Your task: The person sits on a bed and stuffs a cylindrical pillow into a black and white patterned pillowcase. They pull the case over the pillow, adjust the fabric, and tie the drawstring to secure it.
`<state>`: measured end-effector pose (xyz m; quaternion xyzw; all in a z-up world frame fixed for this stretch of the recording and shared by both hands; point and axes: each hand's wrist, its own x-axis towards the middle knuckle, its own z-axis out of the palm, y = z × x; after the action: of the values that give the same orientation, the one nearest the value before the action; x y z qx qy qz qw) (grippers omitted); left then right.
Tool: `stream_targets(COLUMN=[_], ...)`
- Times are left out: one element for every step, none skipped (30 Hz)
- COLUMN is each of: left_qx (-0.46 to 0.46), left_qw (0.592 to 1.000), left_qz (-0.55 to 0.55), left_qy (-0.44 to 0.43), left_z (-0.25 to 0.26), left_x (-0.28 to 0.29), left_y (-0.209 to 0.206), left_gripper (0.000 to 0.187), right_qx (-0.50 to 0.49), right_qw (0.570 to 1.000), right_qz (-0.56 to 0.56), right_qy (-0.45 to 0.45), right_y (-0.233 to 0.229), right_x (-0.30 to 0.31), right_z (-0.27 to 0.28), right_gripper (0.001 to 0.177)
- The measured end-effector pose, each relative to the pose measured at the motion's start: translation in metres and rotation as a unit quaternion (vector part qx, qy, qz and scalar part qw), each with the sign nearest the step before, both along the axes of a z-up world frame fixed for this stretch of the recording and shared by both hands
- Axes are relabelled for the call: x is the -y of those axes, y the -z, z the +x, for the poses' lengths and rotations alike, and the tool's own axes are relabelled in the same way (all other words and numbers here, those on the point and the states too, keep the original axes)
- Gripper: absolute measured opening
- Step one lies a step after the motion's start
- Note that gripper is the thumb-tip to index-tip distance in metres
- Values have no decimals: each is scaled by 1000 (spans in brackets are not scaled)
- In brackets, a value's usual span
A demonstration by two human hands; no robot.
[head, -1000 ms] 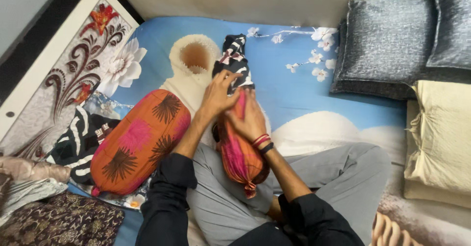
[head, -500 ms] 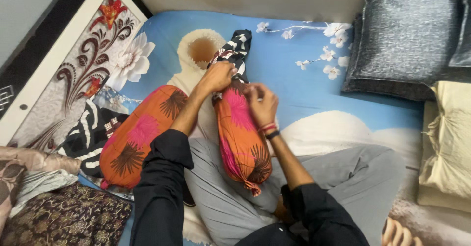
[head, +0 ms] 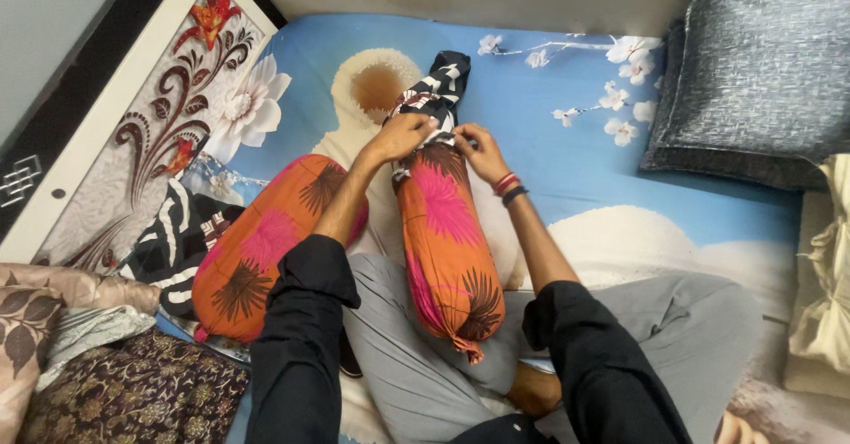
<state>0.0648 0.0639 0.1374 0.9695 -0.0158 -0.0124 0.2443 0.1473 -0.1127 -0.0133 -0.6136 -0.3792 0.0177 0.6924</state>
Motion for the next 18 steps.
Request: stream_targets(left_qx=[-40, -79, -38, 4, 46, 61, 75, 89, 116, 141, 166, 189, 211, 231, 243, 255, 267, 256], left_qw=[999, 996, 999, 999, 995, 994, 992, 989, 987, 983, 979, 969, 954, 934, 918, 899, 879, 876], left_qz=[-8, -16, 14, 42, 71, 75, 80, 86, 77, 68, 59, 128, 197, 262, 305, 347, 388, 404], left_qy=[-25, -50, -18, 13, 45, 55, 64, 75, 83, 91, 99, 93, 86, 78, 76, 74, 72, 69], left_z=[-7, -11, -12, -13, -13, -13, -12, -11, -11, -14, -18, -20, -23, -28, -35, -42, -48, -56], left_x=[6, 12, 18, 23, 26, 27, 27, 27, 27, 28, 30, 35, 41, 48, 54, 61, 67, 71], left_y=[-9, -17, -22, -22, -20, -19, -18, -17, -16, -16, -16, -16, -16, -14, -12, -10, -8, -8], left_gripper=[49, 51, 47, 45, 44, 42, 39, 37, 32, 28, 24, 20, 15, 13, 10, 9, 8, 11], right_qx=[-62, -124, -185, -188, -191, -193, -187, -182, -177, -174, -171, -167, -87, -7, 73, 123, 172, 220], right_qw=[994, 977, 949, 952, 954, 956, 953, 949, 946, 945, 944, 943, 977, 995, 996, 987, 969, 942], right_qz=[16, 31, 46, 31, 16, 2, 1, 1, 1, 0, -2, -1, -17, -35, -52, -71, -89, -106], right_qy=[-85, -169, -250, -240, -230, -221, -239, -256, -273, -278, -283, -288, -193, -96, 2, 79, 154, 228], right_y=[12, 21, 26, 28, 26, 21, 14, 6, -2, -10, -19, -30, -40, -50, -59, -67, -74, -81], right_x=[-3, -5, -6, -4, 0, 3, 7, 13, 19, 25, 33, 38, 40, 40, 40, 42, 45, 46], right_z=[11, 20, 24, 26, 28, 28, 27, 24, 20, 15, 11, 8, 2, -7, -16, -28, -40, -51], right_gripper=[20, 21, 22, 21, 21, 22, 21, 22, 25, 22, 19, 16, 16, 17, 20, 17, 16, 16])
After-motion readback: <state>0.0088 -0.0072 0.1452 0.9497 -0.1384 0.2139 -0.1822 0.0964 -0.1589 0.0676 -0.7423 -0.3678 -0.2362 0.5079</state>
